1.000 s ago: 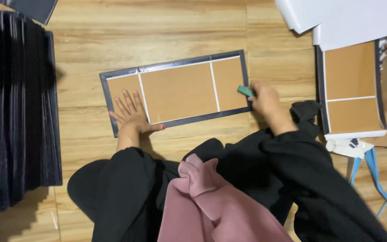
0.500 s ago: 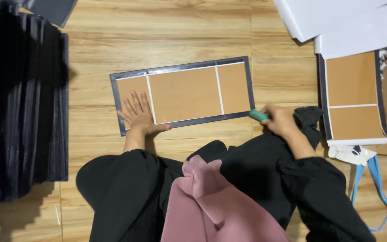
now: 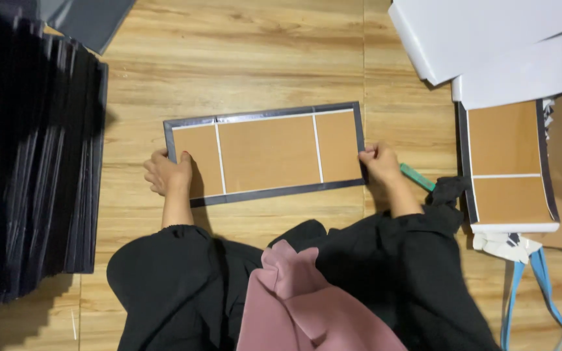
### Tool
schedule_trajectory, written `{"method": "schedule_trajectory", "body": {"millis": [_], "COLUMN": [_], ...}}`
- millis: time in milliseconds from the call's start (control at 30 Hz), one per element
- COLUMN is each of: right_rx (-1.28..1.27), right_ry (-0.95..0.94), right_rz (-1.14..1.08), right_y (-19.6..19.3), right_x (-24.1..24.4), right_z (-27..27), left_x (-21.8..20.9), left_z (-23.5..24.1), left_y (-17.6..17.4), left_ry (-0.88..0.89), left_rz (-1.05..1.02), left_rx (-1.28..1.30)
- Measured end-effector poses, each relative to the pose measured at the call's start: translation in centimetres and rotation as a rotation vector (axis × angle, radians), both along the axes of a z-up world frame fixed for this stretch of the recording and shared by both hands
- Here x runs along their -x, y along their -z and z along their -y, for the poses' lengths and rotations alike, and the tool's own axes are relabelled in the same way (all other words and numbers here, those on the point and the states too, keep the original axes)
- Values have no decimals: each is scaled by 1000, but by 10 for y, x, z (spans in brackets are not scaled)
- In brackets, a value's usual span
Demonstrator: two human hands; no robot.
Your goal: Smoothing and pressing adhesive edges on cardboard panels using a hand tool
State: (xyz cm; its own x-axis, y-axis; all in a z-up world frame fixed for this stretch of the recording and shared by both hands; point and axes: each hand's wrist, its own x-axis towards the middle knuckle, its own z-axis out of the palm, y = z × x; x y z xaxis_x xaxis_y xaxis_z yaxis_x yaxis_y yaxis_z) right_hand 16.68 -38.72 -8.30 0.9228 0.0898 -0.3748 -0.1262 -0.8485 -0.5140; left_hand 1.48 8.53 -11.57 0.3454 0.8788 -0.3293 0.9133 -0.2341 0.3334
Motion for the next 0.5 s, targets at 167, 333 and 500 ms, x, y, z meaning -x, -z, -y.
{"method": "schedule_trajectory", "body": {"millis": [167, 333, 500], "right_rx": [-75, -423, -401], "right_ry": [196, 122, 119], "right_rz": [-65, -210, -154], "right_y": [29, 1, -14], "right_x": [-8, 21, 0], "right_z": [1, 18, 51], "left_x": [-3, -12, -66], "left_z": [-30, -1, 12], "left_y": [33, -70, -163], "left_ry": [-57, 117, 600], "left_rz": [46, 572, 488], "left_rx": [77, 728, 247]}}
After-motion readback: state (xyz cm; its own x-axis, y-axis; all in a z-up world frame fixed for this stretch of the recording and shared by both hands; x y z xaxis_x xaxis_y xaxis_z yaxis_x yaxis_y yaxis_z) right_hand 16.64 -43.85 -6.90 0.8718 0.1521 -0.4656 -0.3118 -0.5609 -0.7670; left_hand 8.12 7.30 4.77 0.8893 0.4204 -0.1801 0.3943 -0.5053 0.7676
